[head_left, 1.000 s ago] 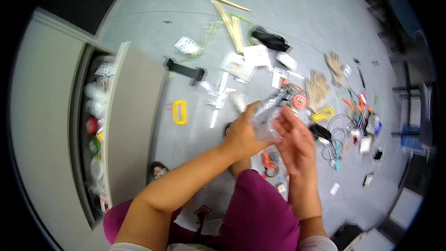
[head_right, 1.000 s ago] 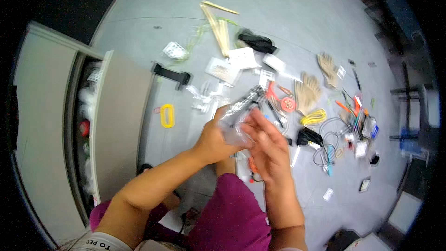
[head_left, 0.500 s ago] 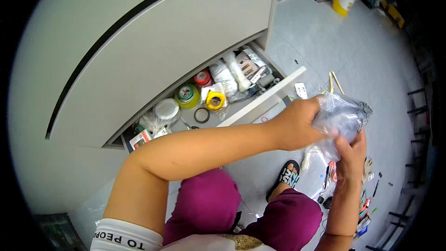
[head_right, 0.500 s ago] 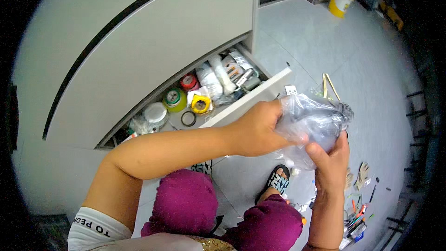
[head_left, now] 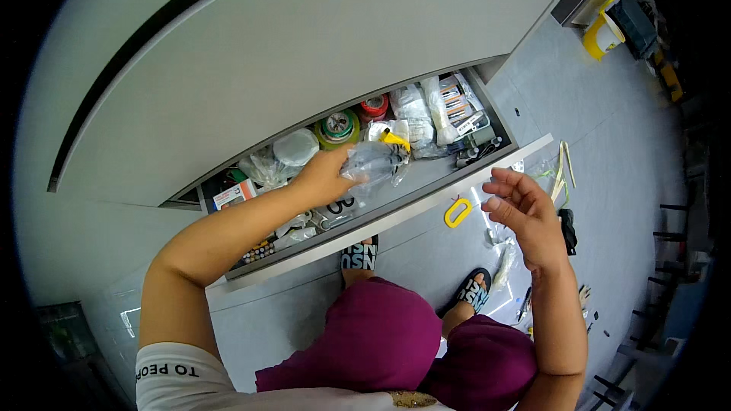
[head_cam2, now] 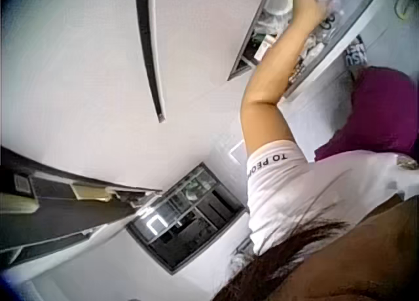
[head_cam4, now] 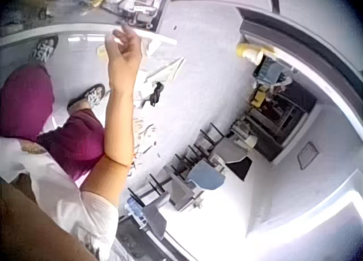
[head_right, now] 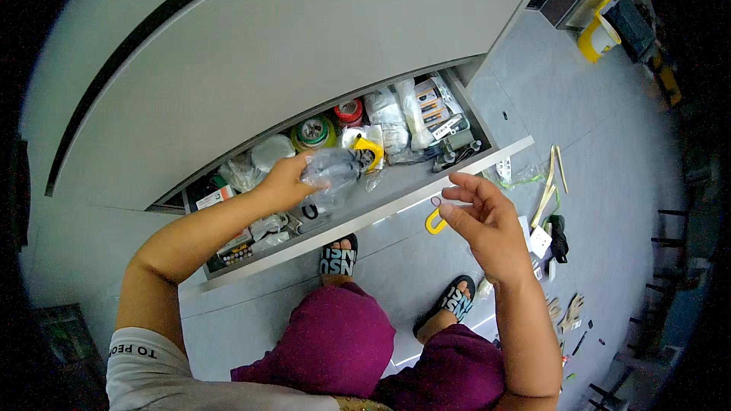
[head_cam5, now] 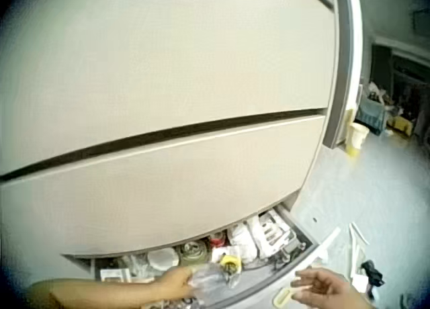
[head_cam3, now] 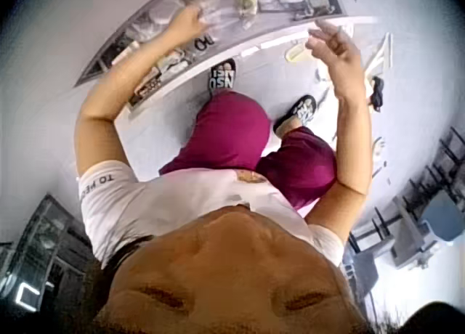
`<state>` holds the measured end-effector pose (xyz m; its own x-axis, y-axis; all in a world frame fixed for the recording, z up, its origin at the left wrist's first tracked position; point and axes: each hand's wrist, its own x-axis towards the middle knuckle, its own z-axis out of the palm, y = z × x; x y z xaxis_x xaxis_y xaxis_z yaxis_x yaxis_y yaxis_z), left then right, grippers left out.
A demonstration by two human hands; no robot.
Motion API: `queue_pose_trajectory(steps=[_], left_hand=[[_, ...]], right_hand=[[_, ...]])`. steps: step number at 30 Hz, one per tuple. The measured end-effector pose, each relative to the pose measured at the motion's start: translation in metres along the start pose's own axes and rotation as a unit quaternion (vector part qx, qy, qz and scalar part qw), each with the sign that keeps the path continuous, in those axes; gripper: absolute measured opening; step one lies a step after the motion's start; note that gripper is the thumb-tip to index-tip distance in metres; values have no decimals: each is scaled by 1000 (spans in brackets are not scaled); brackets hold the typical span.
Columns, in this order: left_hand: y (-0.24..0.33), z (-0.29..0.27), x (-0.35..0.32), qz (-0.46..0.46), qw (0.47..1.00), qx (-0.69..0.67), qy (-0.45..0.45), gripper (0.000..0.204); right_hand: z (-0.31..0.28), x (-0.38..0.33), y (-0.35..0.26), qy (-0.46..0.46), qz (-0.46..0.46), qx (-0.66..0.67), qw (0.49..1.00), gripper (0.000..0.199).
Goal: The person organizes various items from the floor into a drawer. The person handles items including electrical components, rolls of tape, a yellow cable, and a black strap, placing them into a drawer one at a time.
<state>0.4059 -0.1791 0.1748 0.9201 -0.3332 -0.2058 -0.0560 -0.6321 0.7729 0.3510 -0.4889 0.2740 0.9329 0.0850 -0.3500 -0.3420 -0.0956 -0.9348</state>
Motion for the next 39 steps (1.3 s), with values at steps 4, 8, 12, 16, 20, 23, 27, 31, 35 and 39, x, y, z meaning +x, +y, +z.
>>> queue_pose_trajectory(steps=[4,8,12,16,20,23,27,31,35,39], left_hand=[[-17,51,42,-22,999,31,-31,58],[-9,105,97,71,997,26,-18,54],[-28,137,125,342,936,79,28,57],[-52,158,124,320,944,80,21,62],[-55,163,122,235,968,64,-51,68],[-58,161,129,255,958,99,-87,68],[-29,131,129,174,955,104,-217,84],[-24,102,122,168,976,-57,-123,69],[-12,119,120,123,990,-7,-71,24],[-6,147,113,143,987,-52,43,15]], right_hand=[[-14,3,10,45,58,39,997,41],[-23,10,10,95,60,67,991,38],[-23,15,11,102,73,69,990,38],[-31,20,22,86,85,79,990,38],[-35,29,31,79,108,77,988,38],[-32,36,31,67,112,82,988,37],[-29,34,22,52,94,82,991,36],[-44,21,19,34,56,51,997,36],[-73,-8,27,56,65,47,995,34],[-100,-49,53,99,90,90,987,34]])
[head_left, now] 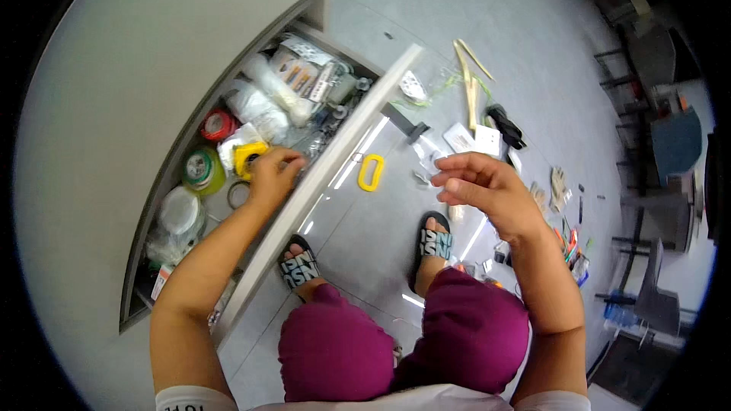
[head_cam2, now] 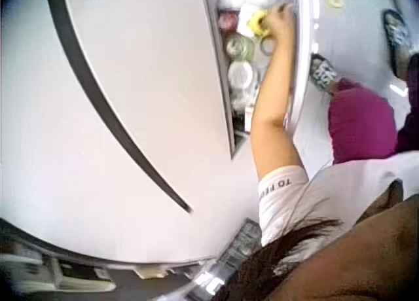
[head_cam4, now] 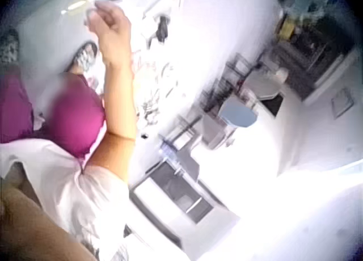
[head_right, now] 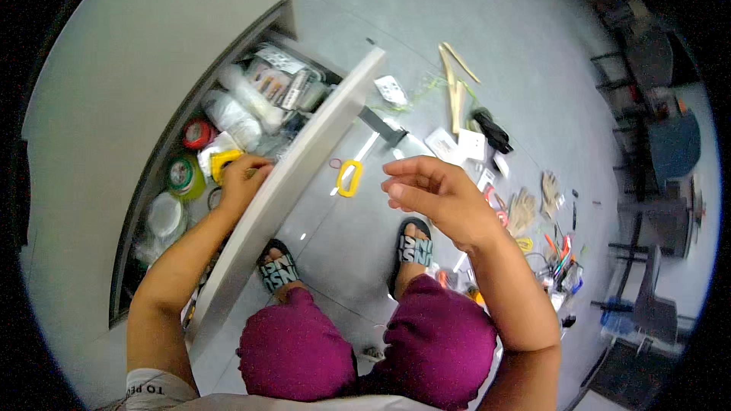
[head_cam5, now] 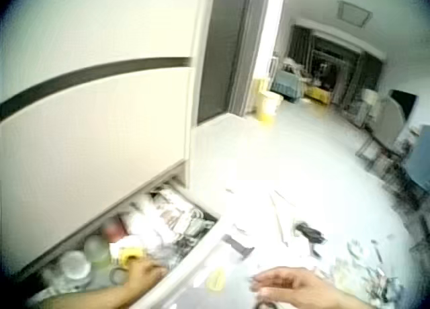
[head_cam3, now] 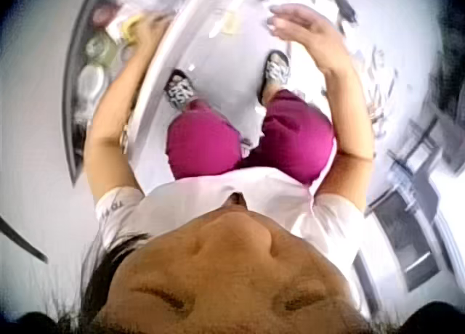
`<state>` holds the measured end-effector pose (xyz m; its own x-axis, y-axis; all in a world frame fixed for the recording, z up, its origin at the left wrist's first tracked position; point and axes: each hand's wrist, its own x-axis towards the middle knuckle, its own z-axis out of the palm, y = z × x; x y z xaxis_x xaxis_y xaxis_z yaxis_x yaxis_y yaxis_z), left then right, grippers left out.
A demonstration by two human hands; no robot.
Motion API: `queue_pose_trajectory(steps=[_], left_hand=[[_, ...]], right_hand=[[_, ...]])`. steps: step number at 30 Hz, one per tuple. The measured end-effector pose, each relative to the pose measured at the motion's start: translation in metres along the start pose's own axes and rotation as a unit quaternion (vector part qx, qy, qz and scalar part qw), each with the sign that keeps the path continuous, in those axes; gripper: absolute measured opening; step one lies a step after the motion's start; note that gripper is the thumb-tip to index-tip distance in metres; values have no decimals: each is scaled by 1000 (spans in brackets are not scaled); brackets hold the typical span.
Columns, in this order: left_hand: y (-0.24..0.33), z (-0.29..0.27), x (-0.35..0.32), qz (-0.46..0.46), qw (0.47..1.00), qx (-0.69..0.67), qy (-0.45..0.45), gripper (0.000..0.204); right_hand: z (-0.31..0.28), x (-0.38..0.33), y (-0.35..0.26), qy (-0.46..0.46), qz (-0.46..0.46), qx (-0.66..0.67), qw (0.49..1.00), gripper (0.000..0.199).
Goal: The person organizes various items from the floor into a drawer. The person handles items including electrical components, rolls of tape, a yellow cable, and a black strap, placing them into a drawer one at a time.
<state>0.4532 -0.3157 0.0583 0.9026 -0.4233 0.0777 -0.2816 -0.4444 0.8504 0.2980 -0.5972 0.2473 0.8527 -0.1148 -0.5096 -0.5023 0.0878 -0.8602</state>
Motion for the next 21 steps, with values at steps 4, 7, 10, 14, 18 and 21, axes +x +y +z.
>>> queue_pose_trajectory(steps=[4,7,10,14,18,21], left_hand=[[-17,6,18,60,998,18,-9,10],[-38,-8,18,-4,996,-19,-82,17],[6,-30,17,-23,990,38,-133,26],[63,-64,30,-69,992,90,-58,28],[151,-52,47,64,995,36,74,28],[222,43,39,179,982,61,-7,26]], right_hand=[[-51,-38,48,46,27,81,995,35],[-76,-66,105,76,43,141,986,34],[-106,-93,166,132,66,183,972,36],[-137,-99,231,211,108,276,932,30],[-169,-73,288,253,136,337,897,25],[-199,-38,342,381,128,289,869,24]])
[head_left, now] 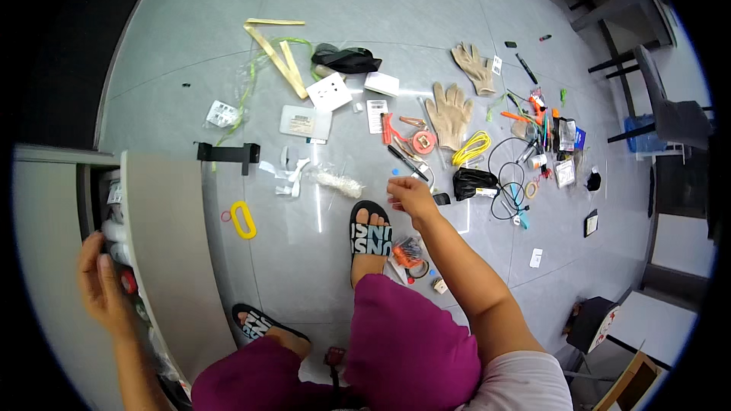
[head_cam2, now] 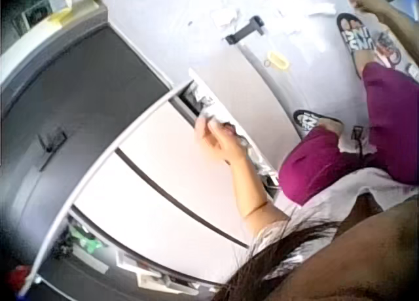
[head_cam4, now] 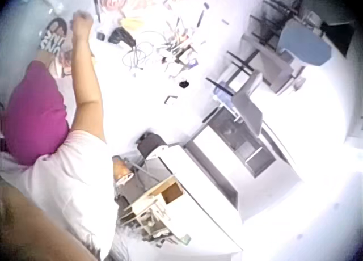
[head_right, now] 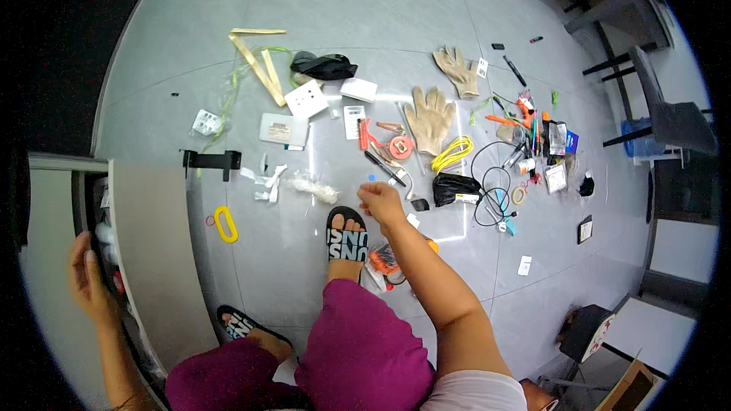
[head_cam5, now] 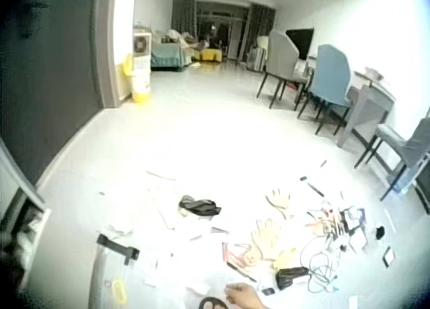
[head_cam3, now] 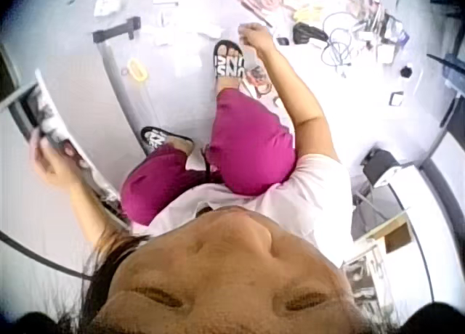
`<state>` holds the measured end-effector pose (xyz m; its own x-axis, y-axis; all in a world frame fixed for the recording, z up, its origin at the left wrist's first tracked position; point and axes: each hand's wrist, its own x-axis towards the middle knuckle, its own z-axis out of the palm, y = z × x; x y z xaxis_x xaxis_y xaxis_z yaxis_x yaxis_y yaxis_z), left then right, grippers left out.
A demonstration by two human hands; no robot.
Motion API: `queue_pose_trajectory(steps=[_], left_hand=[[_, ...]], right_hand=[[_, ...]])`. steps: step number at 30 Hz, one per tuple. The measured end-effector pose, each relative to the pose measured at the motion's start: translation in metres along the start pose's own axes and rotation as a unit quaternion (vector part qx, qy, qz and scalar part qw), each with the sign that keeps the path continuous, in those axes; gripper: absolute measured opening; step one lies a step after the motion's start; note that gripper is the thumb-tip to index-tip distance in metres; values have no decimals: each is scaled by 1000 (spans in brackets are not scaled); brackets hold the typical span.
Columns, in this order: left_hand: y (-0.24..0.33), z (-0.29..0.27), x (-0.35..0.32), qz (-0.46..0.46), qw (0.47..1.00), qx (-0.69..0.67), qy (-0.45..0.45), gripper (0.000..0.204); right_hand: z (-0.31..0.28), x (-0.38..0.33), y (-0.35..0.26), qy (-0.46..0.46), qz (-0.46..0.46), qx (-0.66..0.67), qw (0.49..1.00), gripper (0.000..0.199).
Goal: The person organizes various items from the floor into a drawer. The person handles items including electrical components, rolls of tape, a yellow cable, and a black strap, placing them into a drawer one at a time.
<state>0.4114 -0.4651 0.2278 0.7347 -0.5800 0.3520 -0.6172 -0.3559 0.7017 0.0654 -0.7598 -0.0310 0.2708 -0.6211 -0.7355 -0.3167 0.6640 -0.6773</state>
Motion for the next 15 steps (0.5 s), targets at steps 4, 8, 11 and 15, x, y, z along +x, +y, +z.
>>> queue_pose_trajectory(steps=[4,8,11,15], left_hand=[[41,139,-7,135,936,-77,-315,17],[15,259,-62,-16,899,-124,-420,23],[5,323,-101,-145,875,-163,-433,24],[11,357,-134,-309,800,-301,-417,24]], right_hand=[[-20,84,-3,337,-318,-340,818,51],[-18,113,-21,286,-321,-498,753,59],[-22,115,-17,274,-288,-527,751,48],[-19,77,-24,152,-202,-620,742,39]])
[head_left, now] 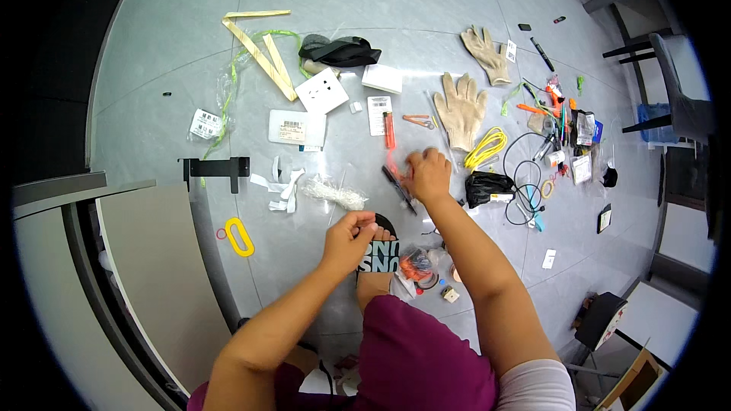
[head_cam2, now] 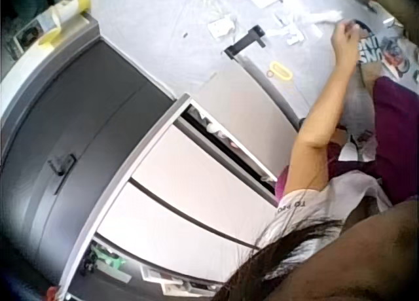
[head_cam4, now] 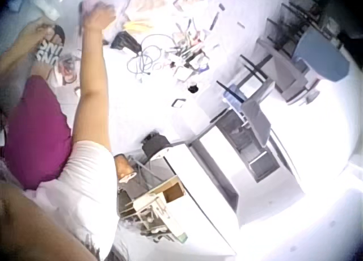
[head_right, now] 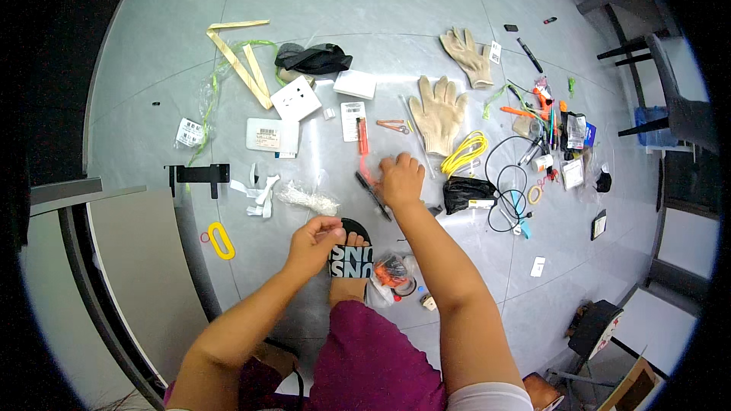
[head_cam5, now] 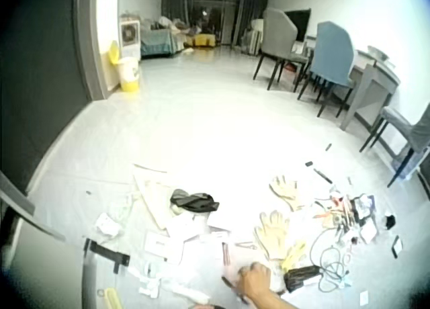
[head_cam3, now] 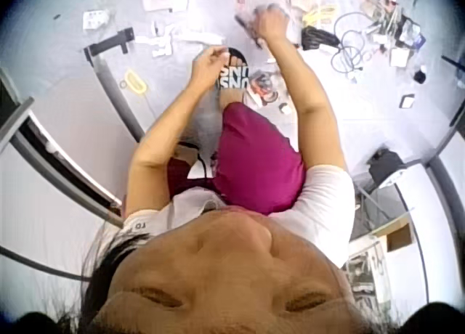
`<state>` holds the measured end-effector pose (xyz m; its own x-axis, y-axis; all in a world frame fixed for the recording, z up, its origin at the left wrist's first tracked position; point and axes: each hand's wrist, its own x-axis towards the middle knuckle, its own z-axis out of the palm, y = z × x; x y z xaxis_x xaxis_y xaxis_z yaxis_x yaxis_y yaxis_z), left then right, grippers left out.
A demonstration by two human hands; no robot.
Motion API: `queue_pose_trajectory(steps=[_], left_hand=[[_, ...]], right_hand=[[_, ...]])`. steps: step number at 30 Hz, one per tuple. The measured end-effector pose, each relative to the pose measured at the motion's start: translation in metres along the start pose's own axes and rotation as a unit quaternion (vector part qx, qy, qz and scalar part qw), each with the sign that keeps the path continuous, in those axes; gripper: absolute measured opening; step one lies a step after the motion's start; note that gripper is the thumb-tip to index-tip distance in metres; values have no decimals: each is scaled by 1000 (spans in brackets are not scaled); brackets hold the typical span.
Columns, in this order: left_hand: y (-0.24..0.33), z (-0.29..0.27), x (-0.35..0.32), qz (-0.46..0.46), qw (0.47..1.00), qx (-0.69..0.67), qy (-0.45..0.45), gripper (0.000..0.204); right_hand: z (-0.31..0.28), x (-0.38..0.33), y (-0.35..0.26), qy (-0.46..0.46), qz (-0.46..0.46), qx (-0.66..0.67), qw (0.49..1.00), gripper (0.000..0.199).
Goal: The person organizes various items from the floor into a drawer. The person handles items including electrical components, rolls of tape, a yellow cable, and a black strap, placing them into a drawer one at a time.
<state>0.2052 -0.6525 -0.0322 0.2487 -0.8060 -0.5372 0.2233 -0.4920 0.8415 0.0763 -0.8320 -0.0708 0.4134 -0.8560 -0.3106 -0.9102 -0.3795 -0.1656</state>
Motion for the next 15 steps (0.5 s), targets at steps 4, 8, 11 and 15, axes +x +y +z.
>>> queue_pose_trajectory(steps=[4,8,11,15], left_hand=[[-19,0,-2,-16,999,-28,29,22],[-21,-12,6,-30,998,7,58,20],[0,-12,12,-47,996,-6,73,19],[-2,-16,18,-20,995,-51,78,19]], right_hand=[[4,6,-11,12,8,99,995,42],[21,39,-32,71,73,168,980,46],[31,56,-30,79,103,152,980,36],[18,56,-21,44,134,161,977,32]])
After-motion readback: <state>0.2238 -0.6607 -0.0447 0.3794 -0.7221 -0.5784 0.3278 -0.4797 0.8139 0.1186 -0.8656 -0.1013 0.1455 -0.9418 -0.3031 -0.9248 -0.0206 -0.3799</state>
